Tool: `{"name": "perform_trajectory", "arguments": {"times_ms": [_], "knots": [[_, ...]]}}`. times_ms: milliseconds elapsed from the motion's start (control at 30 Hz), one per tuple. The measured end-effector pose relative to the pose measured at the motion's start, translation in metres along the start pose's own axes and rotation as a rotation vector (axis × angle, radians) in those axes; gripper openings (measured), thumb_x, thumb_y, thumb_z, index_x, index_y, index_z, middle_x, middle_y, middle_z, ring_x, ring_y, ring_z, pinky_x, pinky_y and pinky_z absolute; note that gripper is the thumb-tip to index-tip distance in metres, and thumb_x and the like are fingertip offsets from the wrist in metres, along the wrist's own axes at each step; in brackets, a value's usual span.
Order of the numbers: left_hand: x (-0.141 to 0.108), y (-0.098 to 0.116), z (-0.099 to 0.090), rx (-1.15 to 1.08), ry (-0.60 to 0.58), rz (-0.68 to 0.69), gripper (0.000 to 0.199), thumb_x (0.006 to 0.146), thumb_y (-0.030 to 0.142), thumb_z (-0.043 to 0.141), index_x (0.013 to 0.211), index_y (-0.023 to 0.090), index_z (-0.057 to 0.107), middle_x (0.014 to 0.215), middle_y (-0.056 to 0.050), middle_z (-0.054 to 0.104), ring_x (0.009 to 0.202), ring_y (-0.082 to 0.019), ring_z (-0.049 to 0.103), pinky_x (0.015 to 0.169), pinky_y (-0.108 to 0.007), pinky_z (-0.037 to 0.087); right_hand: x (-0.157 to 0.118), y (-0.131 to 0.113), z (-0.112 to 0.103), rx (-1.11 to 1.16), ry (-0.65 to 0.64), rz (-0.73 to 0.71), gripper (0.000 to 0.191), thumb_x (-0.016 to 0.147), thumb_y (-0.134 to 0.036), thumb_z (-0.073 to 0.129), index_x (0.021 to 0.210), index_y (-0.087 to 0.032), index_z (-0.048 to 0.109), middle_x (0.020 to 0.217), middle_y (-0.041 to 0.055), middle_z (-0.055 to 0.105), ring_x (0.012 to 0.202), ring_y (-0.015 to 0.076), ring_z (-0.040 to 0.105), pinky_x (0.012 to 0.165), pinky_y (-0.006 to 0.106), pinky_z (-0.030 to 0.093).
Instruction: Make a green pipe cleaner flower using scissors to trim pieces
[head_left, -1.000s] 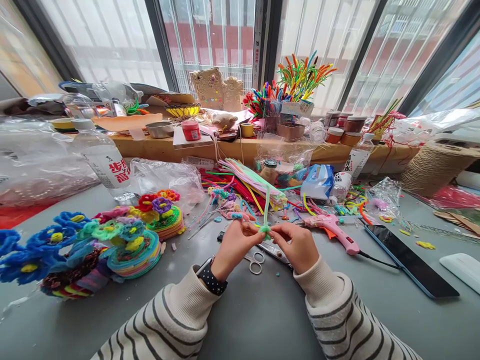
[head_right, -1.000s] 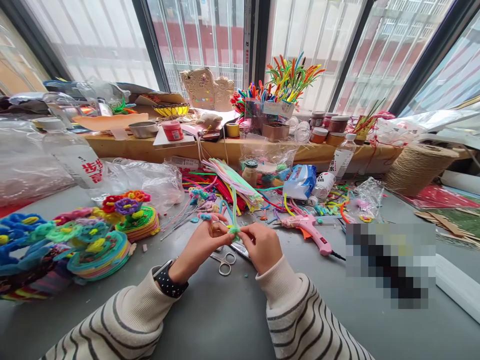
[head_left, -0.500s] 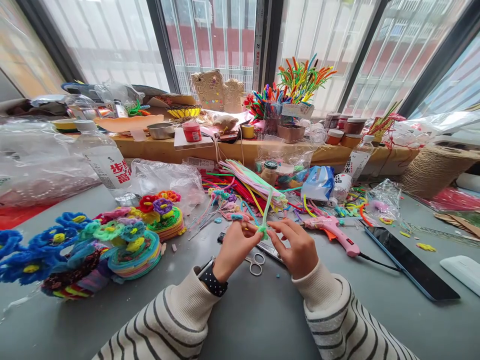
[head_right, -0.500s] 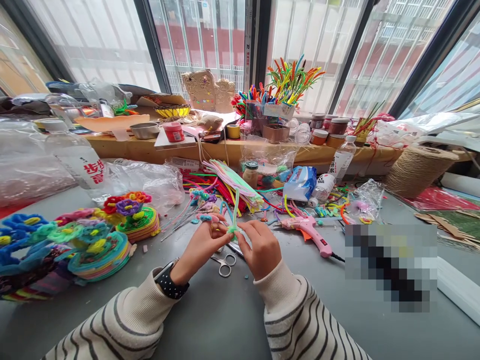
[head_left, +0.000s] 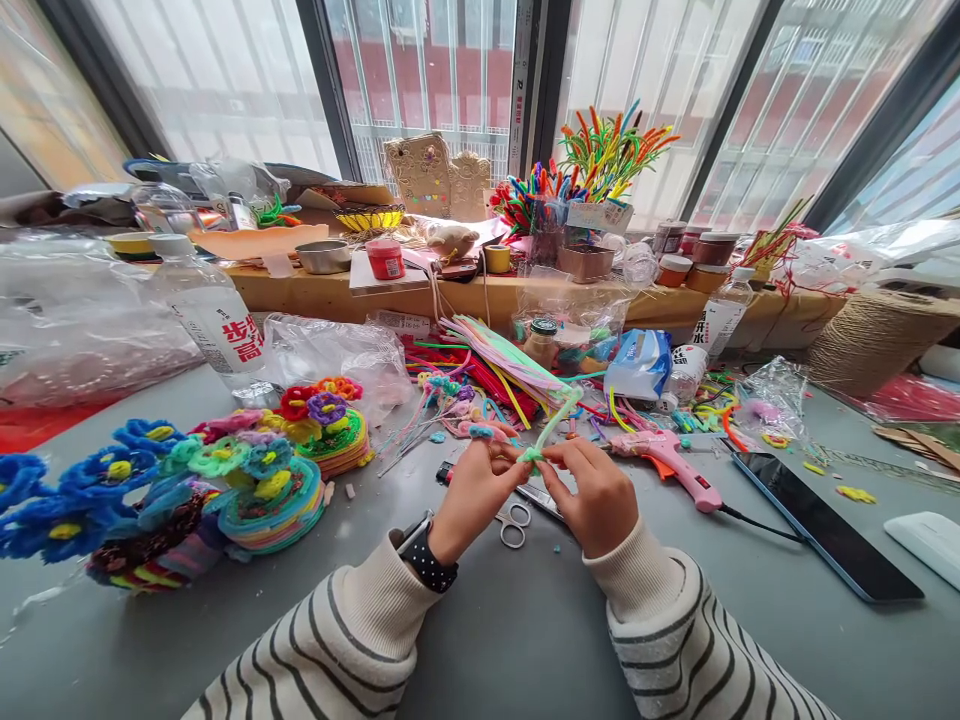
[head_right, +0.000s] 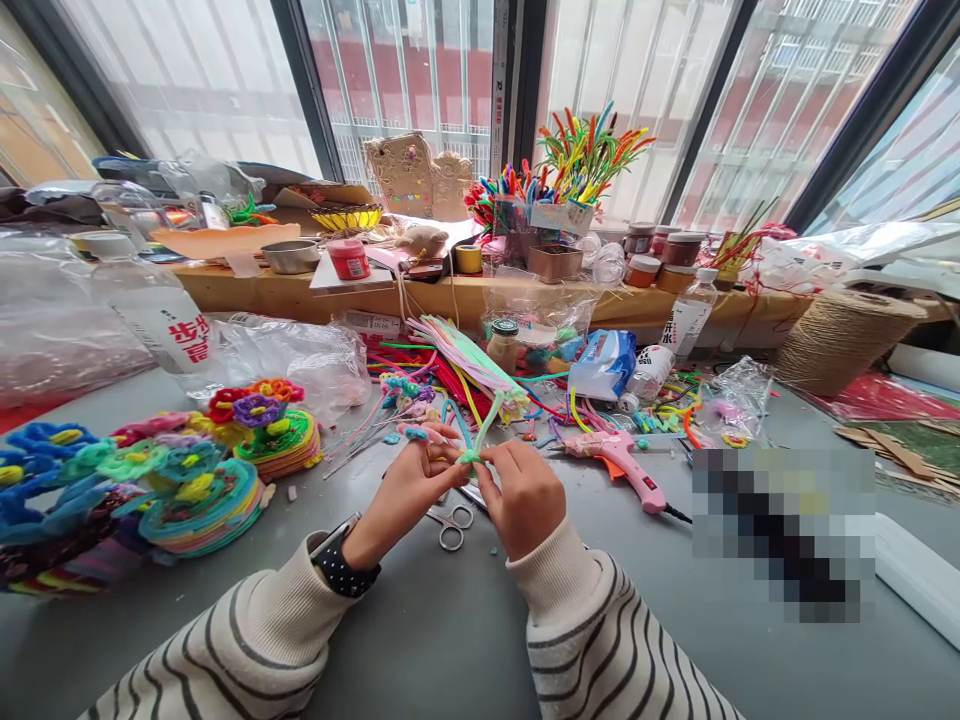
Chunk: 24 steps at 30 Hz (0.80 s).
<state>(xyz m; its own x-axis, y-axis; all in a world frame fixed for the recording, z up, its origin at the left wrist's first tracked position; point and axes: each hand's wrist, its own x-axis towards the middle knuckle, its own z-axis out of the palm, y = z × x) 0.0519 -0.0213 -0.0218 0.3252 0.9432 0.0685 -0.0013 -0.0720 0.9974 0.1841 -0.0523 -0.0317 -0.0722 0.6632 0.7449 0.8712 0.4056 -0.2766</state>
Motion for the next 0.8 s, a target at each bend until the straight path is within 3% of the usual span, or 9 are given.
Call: {"name": "perform_trajectory", "arguments": {"times_ms": [233,433,800], "knots": [[0.0002,-0.0049,0.0000,0.107,0.007,0.084,0.024,0.067,0.027,0.055,0.084,0.018,0.040,0.066,0.001,0.054,0.064,-0.015,0.058,0.060,-0.027,0.047,0.0011,0.0007,0.0012,0.002,-0.026,-0.056,0.009,0.075,-0.017,0.047,0.078,-0.016,0.056,0.072,0.0044,0.059,0.067,0.0155,0.053,0.064,0.026,0.042],[-0.0022,-0.0001,0.0007,0.274,0.022,0.195,0.013,0.068,0.021,0.050,0.077,0.019,0.040,0.084,-0.002,0.050,0.061,-0.011,0.056,0.057,-0.024,0.046,0.0002,0.0035,0.0028,0.023,-0.090,-0.015,0.010,0.076,-0.019,0.045,0.075,-0.015,0.054,0.067,0.0048,0.056,0.065,0.0160,0.052,0.060,0.026,0.043],[-0.0036,-0.0028,-0.0002,0.351,0.029,0.220,0.007,0.068,0.020,0.049,0.074,0.019,0.046,0.069,0.000,0.054,0.059,-0.012,0.056,0.060,-0.025,0.045,-0.0008,0.0031,0.0052,-0.027,-0.067,-0.097,0.016,0.079,-0.018,0.040,0.068,-0.015,0.051,0.060,0.0042,0.055,0.057,0.0143,0.052,0.054,0.024,0.042]]}}
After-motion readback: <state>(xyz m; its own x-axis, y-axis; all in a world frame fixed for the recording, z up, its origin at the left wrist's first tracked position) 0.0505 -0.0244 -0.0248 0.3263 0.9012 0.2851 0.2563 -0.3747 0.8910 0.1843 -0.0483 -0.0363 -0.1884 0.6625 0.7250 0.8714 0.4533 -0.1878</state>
